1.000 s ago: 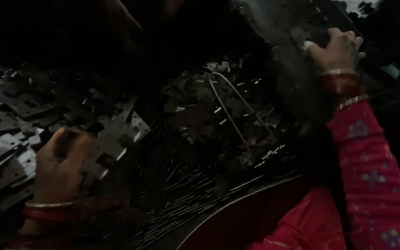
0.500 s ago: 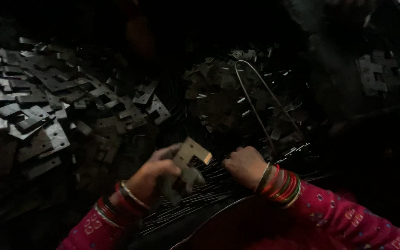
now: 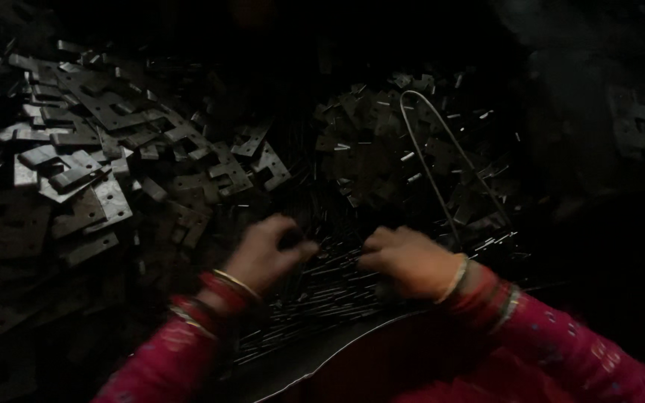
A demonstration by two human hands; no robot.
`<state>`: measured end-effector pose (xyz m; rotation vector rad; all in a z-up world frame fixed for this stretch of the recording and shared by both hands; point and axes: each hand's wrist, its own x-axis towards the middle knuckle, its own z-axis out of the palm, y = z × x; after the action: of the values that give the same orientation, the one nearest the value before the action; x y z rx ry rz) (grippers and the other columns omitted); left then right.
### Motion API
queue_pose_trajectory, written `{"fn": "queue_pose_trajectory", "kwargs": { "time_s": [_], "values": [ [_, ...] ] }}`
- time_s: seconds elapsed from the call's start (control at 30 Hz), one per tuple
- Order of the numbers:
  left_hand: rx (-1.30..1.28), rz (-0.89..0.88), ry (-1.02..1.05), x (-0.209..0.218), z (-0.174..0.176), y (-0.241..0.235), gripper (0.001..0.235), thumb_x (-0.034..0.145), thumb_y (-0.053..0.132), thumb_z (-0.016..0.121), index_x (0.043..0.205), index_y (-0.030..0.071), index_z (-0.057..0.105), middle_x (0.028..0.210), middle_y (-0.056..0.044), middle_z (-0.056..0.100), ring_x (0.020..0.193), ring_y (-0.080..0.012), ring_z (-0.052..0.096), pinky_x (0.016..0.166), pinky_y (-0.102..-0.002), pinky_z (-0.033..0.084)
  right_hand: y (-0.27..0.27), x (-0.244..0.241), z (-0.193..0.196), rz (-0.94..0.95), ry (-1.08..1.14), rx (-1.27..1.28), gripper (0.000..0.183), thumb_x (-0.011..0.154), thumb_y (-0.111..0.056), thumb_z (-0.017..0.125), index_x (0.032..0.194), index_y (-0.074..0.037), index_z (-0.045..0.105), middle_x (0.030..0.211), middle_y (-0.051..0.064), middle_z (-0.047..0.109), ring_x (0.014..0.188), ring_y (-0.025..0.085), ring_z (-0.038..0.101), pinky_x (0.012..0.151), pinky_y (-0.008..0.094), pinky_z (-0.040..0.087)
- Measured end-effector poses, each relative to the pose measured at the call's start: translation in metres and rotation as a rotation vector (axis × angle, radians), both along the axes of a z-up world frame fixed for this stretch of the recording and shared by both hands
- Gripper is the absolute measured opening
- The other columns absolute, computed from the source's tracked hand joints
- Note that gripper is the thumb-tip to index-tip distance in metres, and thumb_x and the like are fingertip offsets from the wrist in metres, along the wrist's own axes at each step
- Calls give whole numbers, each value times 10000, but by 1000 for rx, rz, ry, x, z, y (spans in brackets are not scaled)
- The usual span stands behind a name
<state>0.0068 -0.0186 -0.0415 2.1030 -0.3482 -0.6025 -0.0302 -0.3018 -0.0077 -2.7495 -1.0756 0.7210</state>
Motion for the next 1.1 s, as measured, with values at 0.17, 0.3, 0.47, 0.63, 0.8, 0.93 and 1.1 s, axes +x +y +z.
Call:
{"fn": "queue_pose_trajectory", "kwargs": {
  "time_s": [0.17, 0.3, 0.47, 0.63, 0.8, 0.93, 1.1],
  "values": [
    [413, -352, -611, -35, -47, -30, 178, 842, 132, 699, 1009, 72, 690, 1029, -100, 628, 953, -282, 647, 793, -414, 552, 14, -7, -33, 200, 10, -410, 165, 857, -234, 766, 1014, -185, 775, 1319, 79, 561, 1263, 299, 482, 1030, 632, 394],
    [406, -415, -671, -35, -55, -29, 184, 849, 99, 667, 1030, 90, 695, 1023, -104, 628, 960, -291, 652, 792, -431, 554, 22, 0, -26, 231, 45, -409, 189, 840, -249, 775, 1012, -170, 764, 1342, 90, 555, 1269, 308, 487, 1022, 594, 413],
    [240, -294, -615, -16, -37, -17, 270, 776, 88, 683, 1042, 88, 729, 1074, -139, 667, 943, -330, 677, 782, -449, 567, 13, 18, 21, -176, 83, 316, 244, 830, -298, 783, 1003, -133, 739, 984, 27, 734, 965, 231, 694, 845, 412, 548],
    [-105, -64, -254, 20, 13, 16, 336, 800, 276, 808, 1041, 57, 730, 1008, -100, 739, 878, -222, 744, 773, -371, 618, 2, 14, 41, -658, -38, 651, 274, 855, -262, 782, 1013, -51, 706, 836, 56, 772, 737, 169, 749, 678, 301, 596],
    [-602, 472, 240, 31, 50, 48, 300, 906, 346, 721, 1031, 74, 741, 897, -64, 747, 778, -199, 715, 669, -372, 589, 4, 6, 27, -804, -150, 297, 300, 856, -283, 786, 1044, -61, 713, 815, 67, 748, 699, 182, 726, 636, 318, 569],
    [-395, 620, 478, 23, 39, 28, 259, 877, 314, 757, 1017, 109, 683, 873, 22, 723, 810, -129, 717, 681, -380, 622, 4, 5, 16, -1040, -142, 624, 257, 842, -257, 803, 945, -36, 721, 804, 92, 766, 726, 186, 735, 641, 312, 573],
    [-49, 221, -380, 13, -5, 10, 248, 953, 259, 735, 1022, 22, 707, 943, -156, 696, 842, -299, 673, 733, -436, 570, 11, -4, 10, -912, -241, 561, 280, 875, -288, 769, 979, -38, 697, 783, 118, 721, 669, 220, 690, 598, 346, 541]
  ]
}}
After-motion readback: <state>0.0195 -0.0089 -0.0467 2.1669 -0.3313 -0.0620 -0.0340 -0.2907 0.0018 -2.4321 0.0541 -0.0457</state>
